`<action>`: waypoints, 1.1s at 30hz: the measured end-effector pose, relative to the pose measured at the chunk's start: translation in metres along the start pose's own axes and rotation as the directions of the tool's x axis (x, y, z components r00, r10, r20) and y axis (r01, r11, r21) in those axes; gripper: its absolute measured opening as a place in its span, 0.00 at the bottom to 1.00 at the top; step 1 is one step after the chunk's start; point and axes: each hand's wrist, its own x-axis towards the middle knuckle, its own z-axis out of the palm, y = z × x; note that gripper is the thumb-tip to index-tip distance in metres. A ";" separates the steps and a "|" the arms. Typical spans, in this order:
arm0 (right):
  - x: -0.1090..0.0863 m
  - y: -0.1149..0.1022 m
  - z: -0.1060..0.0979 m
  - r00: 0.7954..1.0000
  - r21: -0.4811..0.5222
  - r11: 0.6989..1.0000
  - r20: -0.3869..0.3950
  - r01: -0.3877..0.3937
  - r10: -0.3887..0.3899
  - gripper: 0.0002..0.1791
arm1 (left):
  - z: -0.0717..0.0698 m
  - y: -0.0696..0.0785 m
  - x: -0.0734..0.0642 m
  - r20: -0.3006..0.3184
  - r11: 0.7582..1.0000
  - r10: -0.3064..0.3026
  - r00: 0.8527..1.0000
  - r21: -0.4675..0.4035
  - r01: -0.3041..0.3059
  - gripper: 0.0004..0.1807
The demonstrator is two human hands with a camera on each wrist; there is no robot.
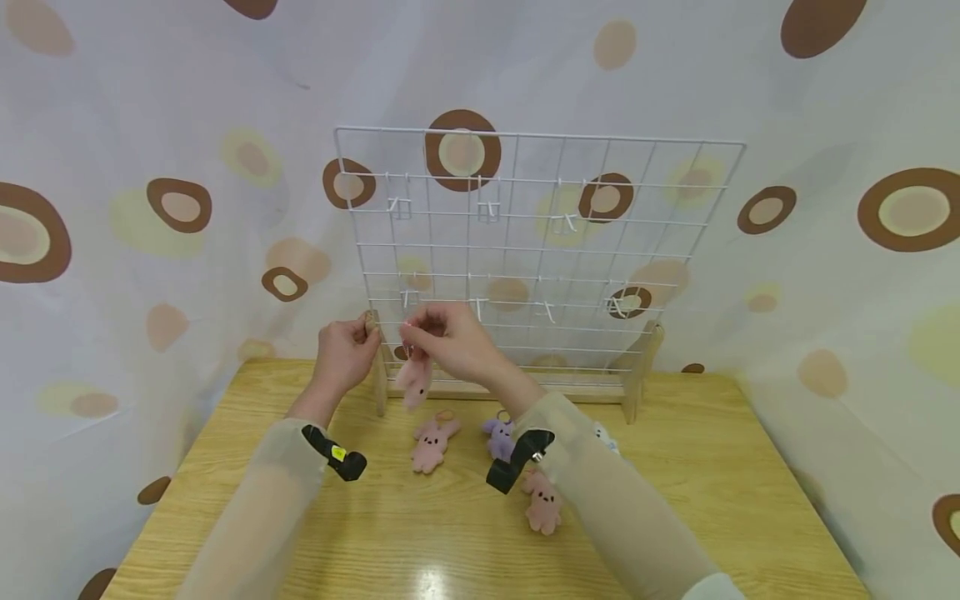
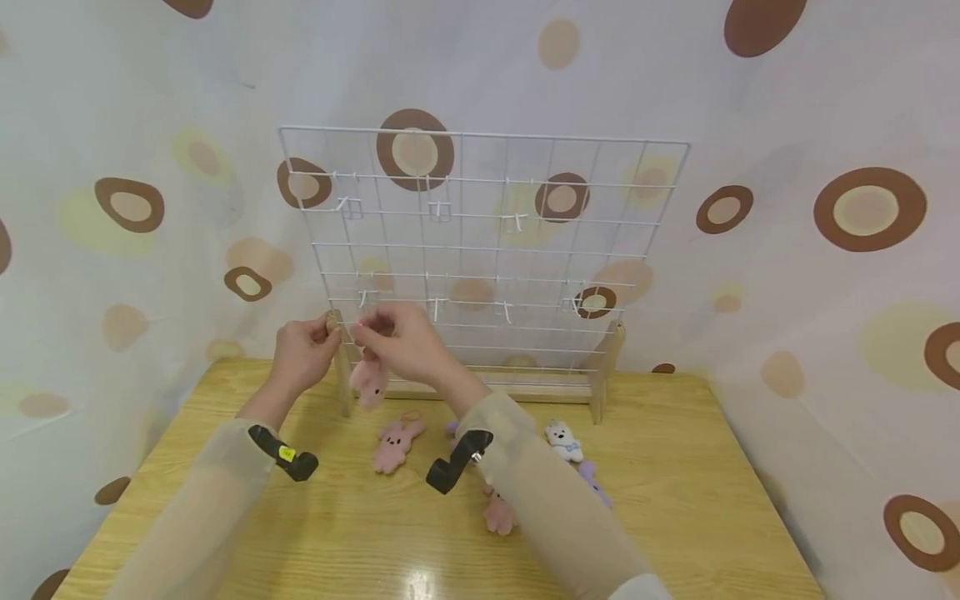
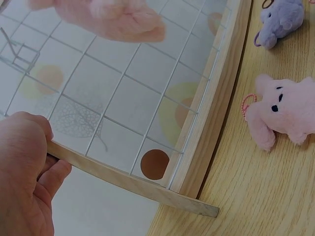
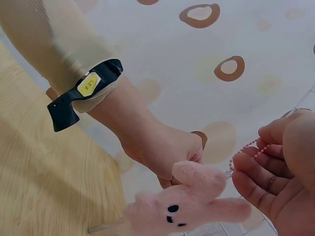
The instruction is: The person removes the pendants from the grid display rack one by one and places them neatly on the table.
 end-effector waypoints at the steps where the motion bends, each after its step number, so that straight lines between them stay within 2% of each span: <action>1: -0.002 0.000 -0.001 1.000 -0.008 1.000 0.008 0.012 -0.012 0.11 | 0.000 0.000 0.000 0.001 1.000 -0.001 1.000 0.000 0.001 0.13; 6: -0.012 -0.001 -0.005 0.999 -0.055 0.997 0.026 0.046 -0.044 0.10 | 0.000 0.001 -0.001 0.008 1.000 -0.010 1.000 -0.003 0.010 0.13; 23: -0.057 0.005 -0.027 0.997 -0.056 0.998 0.082 0.004 0.001 0.10 | -0.002 0.002 -0.003 0.045 0.999 -0.051 0.998 -0.014 0.052 0.17; 28: -0.066 0.008 -0.030 0.995 -0.040 0.999 0.099 0.004 0.000 0.10 | -0.001 0.002 -0.003 0.040 0.999 -0.043 0.998 -0.001 0.043 0.16; 33: -0.077 0.009 -0.035 0.992 -0.071 0.997 0.127 0.002 0.007 0.11 | 0.000 0.003 -0.003 0.036 1.000 -0.030 0.999 0.000 0.030 0.16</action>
